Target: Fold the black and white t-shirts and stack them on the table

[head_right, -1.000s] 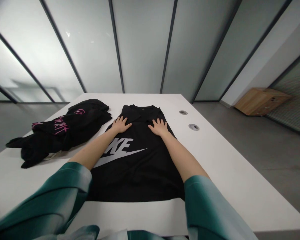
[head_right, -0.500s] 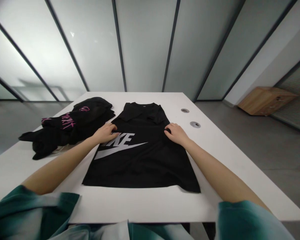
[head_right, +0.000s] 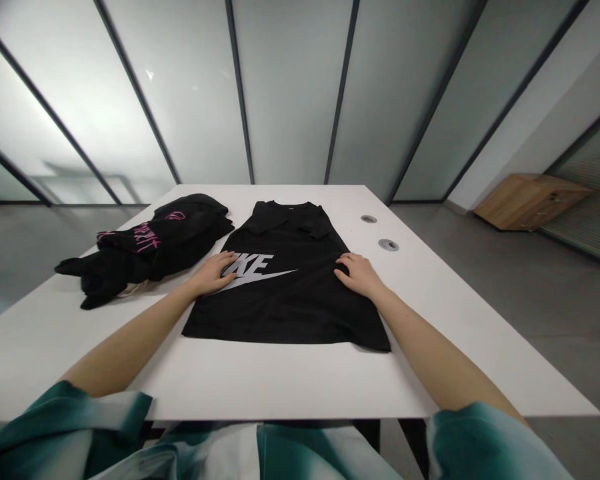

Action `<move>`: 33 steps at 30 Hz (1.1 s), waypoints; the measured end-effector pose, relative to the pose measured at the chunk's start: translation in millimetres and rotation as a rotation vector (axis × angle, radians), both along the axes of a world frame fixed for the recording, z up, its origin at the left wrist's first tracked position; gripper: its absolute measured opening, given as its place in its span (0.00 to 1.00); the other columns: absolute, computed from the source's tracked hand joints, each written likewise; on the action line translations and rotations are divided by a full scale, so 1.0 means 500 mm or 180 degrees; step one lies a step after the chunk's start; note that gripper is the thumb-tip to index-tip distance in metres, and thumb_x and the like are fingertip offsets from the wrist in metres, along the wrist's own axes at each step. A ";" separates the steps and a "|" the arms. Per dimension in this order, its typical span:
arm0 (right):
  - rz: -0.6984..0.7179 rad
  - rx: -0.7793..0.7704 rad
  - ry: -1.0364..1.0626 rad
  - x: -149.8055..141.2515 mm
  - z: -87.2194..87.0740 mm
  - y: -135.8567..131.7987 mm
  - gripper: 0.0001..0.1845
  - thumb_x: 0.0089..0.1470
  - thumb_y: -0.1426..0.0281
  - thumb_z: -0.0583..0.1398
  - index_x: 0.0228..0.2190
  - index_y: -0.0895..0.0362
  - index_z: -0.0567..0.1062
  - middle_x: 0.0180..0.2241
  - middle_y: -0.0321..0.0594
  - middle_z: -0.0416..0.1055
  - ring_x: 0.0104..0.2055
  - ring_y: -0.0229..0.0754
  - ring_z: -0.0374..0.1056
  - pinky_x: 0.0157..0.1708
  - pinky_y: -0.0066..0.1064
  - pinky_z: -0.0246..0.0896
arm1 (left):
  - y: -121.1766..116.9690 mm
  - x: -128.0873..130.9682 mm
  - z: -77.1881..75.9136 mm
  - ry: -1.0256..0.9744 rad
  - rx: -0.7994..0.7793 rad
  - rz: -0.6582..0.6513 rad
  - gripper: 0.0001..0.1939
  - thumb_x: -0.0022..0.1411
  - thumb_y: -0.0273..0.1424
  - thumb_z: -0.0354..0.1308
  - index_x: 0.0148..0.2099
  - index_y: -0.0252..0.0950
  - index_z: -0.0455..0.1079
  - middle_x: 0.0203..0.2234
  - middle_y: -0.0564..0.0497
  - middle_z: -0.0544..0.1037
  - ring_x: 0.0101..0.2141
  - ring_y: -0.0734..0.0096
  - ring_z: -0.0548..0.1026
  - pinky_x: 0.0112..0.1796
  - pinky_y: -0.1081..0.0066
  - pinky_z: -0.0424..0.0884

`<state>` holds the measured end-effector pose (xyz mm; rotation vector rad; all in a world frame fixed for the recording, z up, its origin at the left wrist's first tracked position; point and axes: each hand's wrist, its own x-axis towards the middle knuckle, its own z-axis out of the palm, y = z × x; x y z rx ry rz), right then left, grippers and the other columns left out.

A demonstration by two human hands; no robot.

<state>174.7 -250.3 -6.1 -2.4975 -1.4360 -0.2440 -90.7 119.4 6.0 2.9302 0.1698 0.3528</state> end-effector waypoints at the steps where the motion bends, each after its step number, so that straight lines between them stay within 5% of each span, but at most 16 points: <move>1: 0.0003 -0.0007 -0.0017 -0.004 0.004 -0.002 0.20 0.61 0.60 0.53 0.46 0.57 0.77 0.50 0.52 0.74 0.53 0.55 0.69 0.55 0.48 0.62 | -0.002 -0.003 0.002 -0.0048 0.0017 0.0002 0.27 0.62 0.45 0.52 0.57 0.34 0.71 0.58 0.39 0.72 0.59 0.53 0.68 0.59 0.57 0.62; 4: -0.0026 -0.0079 0.0050 -0.008 0.004 -0.004 0.19 0.62 0.60 0.53 0.45 0.56 0.78 0.47 0.49 0.75 0.50 0.53 0.71 0.53 0.45 0.64 | -0.006 -0.007 0.006 -0.0007 0.0006 0.0043 0.25 0.63 0.46 0.52 0.54 0.37 0.73 0.52 0.41 0.76 0.54 0.54 0.73 0.56 0.58 0.66; 10: -0.0240 -0.0056 0.0104 0.004 -0.014 0.000 0.22 0.62 0.61 0.52 0.53 0.55 0.74 0.58 0.48 0.69 0.63 0.53 0.60 0.61 0.48 0.56 | 0.003 -0.004 0.001 0.0216 0.0040 0.0183 0.33 0.62 0.53 0.51 0.60 0.36 0.68 0.62 0.40 0.68 0.63 0.51 0.63 0.60 0.56 0.60; 17: 0.0034 -0.0105 0.0147 -0.012 0.027 -0.010 0.18 0.61 0.58 0.53 0.36 0.56 0.78 0.39 0.48 0.76 0.42 0.50 0.72 0.45 0.42 0.66 | -0.009 -0.011 0.020 0.0095 0.0277 0.0214 0.23 0.62 0.50 0.53 0.45 0.36 0.74 0.41 0.42 0.77 0.45 0.54 0.75 0.49 0.59 0.70; 24: -0.0318 -0.0238 -0.0070 -0.007 0.004 -0.007 0.25 0.61 0.56 0.53 0.51 0.58 0.75 0.57 0.52 0.69 0.60 0.57 0.62 0.58 0.48 0.58 | -0.013 -0.009 0.008 0.0076 0.0119 0.0218 0.26 0.65 0.47 0.48 0.57 0.36 0.70 0.56 0.42 0.73 0.58 0.54 0.68 0.59 0.58 0.62; 30: 0.0163 -0.0173 0.0143 -0.035 0.043 -0.004 0.18 0.61 0.59 0.52 0.32 0.55 0.77 0.34 0.46 0.76 0.37 0.49 0.71 0.41 0.41 0.66 | -0.021 -0.018 0.025 -0.0104 -0.0003 0.0009 0.18 0.62 0.47 0.52 0.38 0.38 0.73 0.34 0.45 0.78 0.40 0.57 0.76 0.45 0.60 0.71; 33: 0.0283 -0.0228 0.0285 -0.047 0.047 0.003 0.19 0.62 0.57 0.52 0.33 0.54 0.77 0.36 0.46 0.76 0.38 0.49 0.72 0.41 0.40 0.67 | -0.029 -0.019 0.029 0.0038 -0.0023 -0.0189 0.20 0.62 0.49 0.52 0.38 0.38 0.74 0.36 0.44 0.78 0.41 0.56 0.76 0.46 0.59 0.70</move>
